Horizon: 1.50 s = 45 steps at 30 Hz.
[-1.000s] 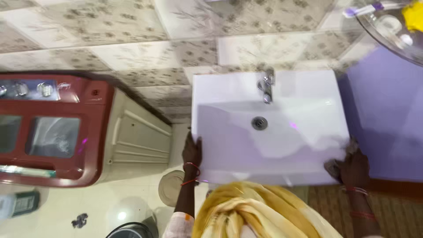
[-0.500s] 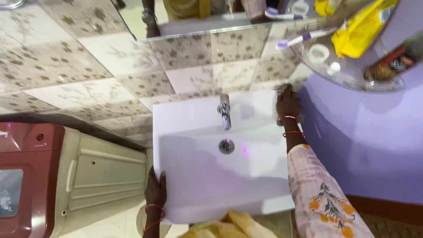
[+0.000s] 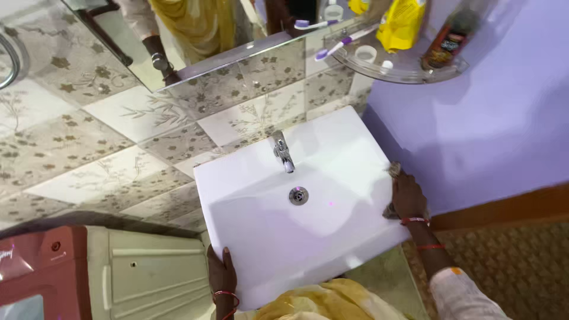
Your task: The person cleans a sink by applying soap from a bottle and scrubbing the basin, faucet, and surrounding wall area with a cloth, before rinsing the surfaces with water.
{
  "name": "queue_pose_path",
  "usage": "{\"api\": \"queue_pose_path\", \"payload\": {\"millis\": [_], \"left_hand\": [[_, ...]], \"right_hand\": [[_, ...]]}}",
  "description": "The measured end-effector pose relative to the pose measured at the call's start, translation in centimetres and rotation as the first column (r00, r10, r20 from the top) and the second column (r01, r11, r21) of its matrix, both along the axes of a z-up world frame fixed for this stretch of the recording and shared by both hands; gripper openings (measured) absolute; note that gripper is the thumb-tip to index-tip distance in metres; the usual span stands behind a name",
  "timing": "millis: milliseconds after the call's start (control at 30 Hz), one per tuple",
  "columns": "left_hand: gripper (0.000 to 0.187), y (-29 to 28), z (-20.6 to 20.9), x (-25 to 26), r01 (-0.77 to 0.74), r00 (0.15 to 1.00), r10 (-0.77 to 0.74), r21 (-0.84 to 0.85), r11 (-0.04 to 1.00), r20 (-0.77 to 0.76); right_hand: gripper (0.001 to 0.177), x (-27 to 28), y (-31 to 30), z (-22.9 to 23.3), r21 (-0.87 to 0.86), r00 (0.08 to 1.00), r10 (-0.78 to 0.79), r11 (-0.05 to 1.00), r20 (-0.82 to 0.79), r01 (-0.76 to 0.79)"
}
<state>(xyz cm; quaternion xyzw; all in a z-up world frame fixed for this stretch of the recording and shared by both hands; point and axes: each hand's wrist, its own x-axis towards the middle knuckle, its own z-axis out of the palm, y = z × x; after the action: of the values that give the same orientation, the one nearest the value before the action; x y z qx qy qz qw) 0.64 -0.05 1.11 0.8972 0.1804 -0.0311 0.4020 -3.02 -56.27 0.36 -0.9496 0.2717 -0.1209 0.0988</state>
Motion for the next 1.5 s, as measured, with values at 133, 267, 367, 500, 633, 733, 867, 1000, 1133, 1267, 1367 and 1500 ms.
{"api": "queue_pose_path", "payload": {"millis": [133, 267, 367, 500, 633, 733, 867, 1000, 1133, 1267, 1367, 1500], "left_hand": [[0.062, 0.1, -1.1, 0.3, 0.066, 0.981, -0.077, 0.068, 0.996, 0.180], [0.065, -0.3, -1.6, 0.8, 0.049, 0.992, -0.061, 0.102, 0.994, 0.112], [0.067, 0.3, -2.3, 0.8, 0.063, 0.985, -0.085, 0.143, 0.988, 0.151], [0.067, 0.6, -3.6, 1.0, 0.097, 0.974, -0.119, 0.117, 0.988, 0.195], [0.069, 1.4, -4.9, 1.2, 0.113, 0.978, -0.137, 0.155, 0.981, 0.157], [0.071, 1.7, -4.9, 1.7, 0.109, 0.981, -0.136, 0.189, 0.976, 0.137], [0.069, 1.6, -3.3, 1.1, 0.142, 0.980, -0.154, 0.098, 0.985, 0.130], [0.068, 0.9, -2.7, 0.9, 0.118, 0.969, -0.140, 0.114, 0.986, 0.203], [0.067, 0.5, -3.3, 1.2, 0.082, 0.994, -0.092, 0.171, 0.982, 0.052], [0.067, 0.2, -2.2, 0.7, 0.075, 0.980, -0.108, 0.194, 0.978, 0.165], [0.068, -0.1, -2.1, 1.0, 0.060, 0.995, -0.066, 0.093, 0.994, 0.069], [0.067, 0.8, -4.4, 1.5, 0.080, 0.989, -0.096, 0.139, 0.987, 0.110]], "right_hand": [[0.036, -7.0, 1.5, 0.1, -0.106, 0.997, -0.070, 0.992, -0.016, 0.068], [0.032, -9.4, 6.6, 0.6, -0.490, 0.996, -0.048, 0.868, 0.078, 0.080], [0.032, -8.9, 10.7, 2.4, -0.260, 0.991, 0.126, 0.960, 0.054, -0.108], [0.048, -5.1, 17.6, 2.5, 0.053, 0.740, 0.523, 0.830, -0.424, -0.556], [0.051, -0.6, 28.0, 0.2, 0.505, 0.596, 0.776, 0.606, -0.205, -0.615], [0.044, 0.2, 34.6, -0.5, 0.652, 0.535, 0.819, 0.524, -0.208, -0.548], [0.039, -0.3, 29.6, -1.1, 0.604, 0.593, 0.759, 0.612, -0.268, -0.510], [0.070, -3.6, 17.0, 0.8, 0.247, 0.681, 0.402, 0.915, -0.612, -0.318], [0.035, -5.2, 2.7, 2.0, -0.148, 0.814, 0.529, 0.809, -0.240, -0.569], [0.046, -6.6, 3.8, 3.8, -0.203, 0.869, 0.468, 0.846, -0.163, -0.493], [0.039, -6.9, 12.9, 7.6, -0.004, 0.873, 0.371, 0.920, -0.315, -0.392], [0.037, -5.2, 24.5, 9.7, 0.131, 0.776, 0.631, 0.769, -0.003, -0.626]]}}
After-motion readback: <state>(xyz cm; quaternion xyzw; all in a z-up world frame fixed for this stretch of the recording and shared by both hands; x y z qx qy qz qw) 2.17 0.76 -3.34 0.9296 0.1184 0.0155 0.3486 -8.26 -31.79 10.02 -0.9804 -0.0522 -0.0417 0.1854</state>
